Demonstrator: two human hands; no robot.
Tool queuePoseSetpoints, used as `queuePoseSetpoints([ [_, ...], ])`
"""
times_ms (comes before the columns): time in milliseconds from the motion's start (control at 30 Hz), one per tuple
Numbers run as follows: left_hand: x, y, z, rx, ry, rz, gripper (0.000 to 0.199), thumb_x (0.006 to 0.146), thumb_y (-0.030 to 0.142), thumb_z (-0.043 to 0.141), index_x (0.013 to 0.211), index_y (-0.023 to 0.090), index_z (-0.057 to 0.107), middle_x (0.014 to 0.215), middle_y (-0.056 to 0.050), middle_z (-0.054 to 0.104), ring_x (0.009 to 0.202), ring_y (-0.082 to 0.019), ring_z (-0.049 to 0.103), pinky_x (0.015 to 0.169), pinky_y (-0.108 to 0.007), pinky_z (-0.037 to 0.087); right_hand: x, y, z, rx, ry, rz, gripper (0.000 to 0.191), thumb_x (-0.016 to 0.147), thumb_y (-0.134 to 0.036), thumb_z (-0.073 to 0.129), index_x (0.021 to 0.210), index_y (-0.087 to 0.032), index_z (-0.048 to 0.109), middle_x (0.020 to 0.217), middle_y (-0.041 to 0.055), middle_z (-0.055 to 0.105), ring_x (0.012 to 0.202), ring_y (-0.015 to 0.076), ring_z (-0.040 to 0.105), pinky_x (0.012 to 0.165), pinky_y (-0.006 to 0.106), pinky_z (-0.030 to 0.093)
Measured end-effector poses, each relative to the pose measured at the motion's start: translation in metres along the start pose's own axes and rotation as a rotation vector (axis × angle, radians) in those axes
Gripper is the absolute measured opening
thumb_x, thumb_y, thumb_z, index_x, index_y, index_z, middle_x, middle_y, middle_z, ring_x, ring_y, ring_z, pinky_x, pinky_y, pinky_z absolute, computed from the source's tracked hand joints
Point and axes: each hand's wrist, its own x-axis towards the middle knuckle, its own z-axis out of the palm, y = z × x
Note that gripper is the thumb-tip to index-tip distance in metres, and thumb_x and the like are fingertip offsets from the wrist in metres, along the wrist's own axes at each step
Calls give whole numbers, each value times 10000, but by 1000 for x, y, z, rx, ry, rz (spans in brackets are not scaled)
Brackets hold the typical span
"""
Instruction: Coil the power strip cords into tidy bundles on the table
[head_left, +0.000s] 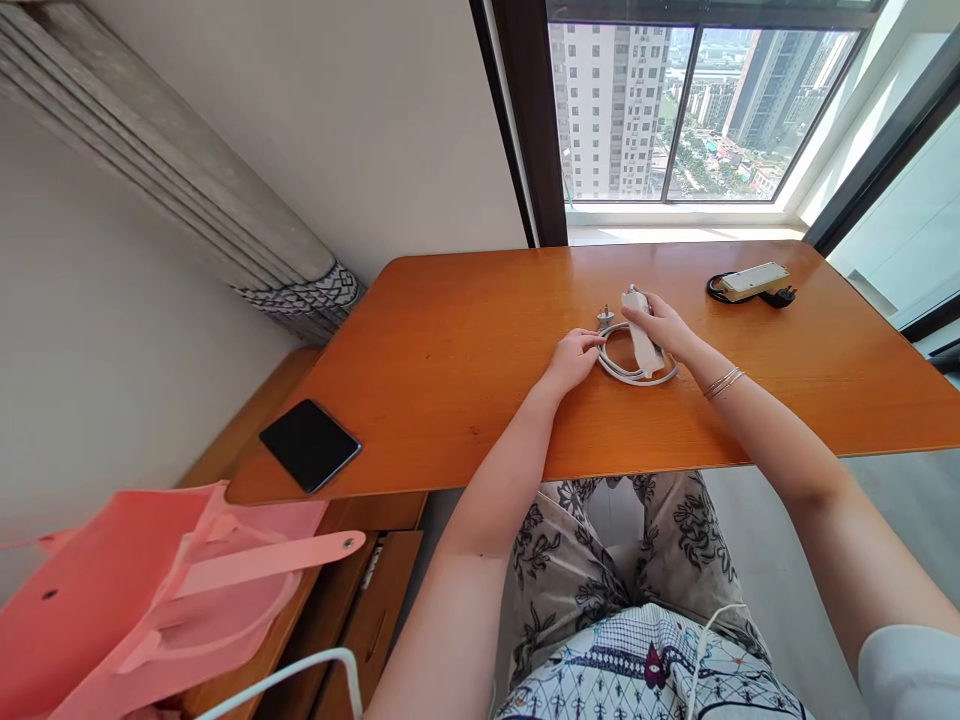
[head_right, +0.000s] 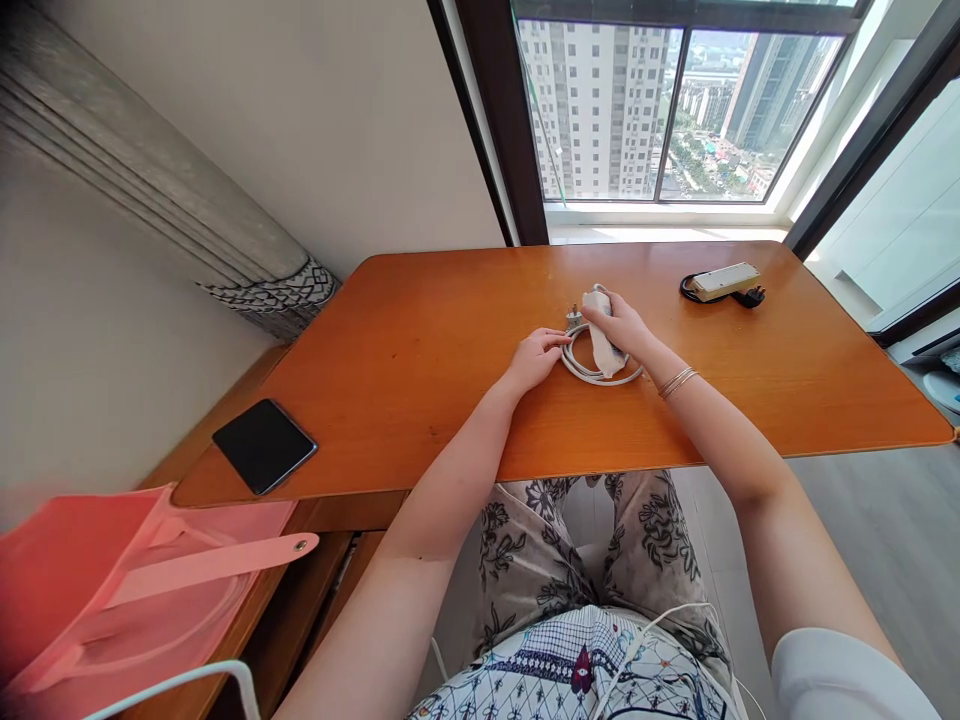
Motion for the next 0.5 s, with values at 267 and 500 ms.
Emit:
queuePoseSetpoints([
  [267,-3,-6,7,-92,-29,43,342,754,50,569,937,193,821,1245,-88,678,1123,-206,692,1008,-352,606,13,-12,5,-597,-101,-239,557,884,-405,607,1398,-195,570,1445,174,575,1252,352,619,1052,466,496],
  [500,-2,-5,7,-101,-10,40,265,797,80,578,924,183,786,1234,-82,701,1113,-205,708,1025,-355,592,17,-14,4,-734,-354,-279,581,883,-446,625,1428,-250,572,1430,132,600,1189,309,661,1015,396,509],
])
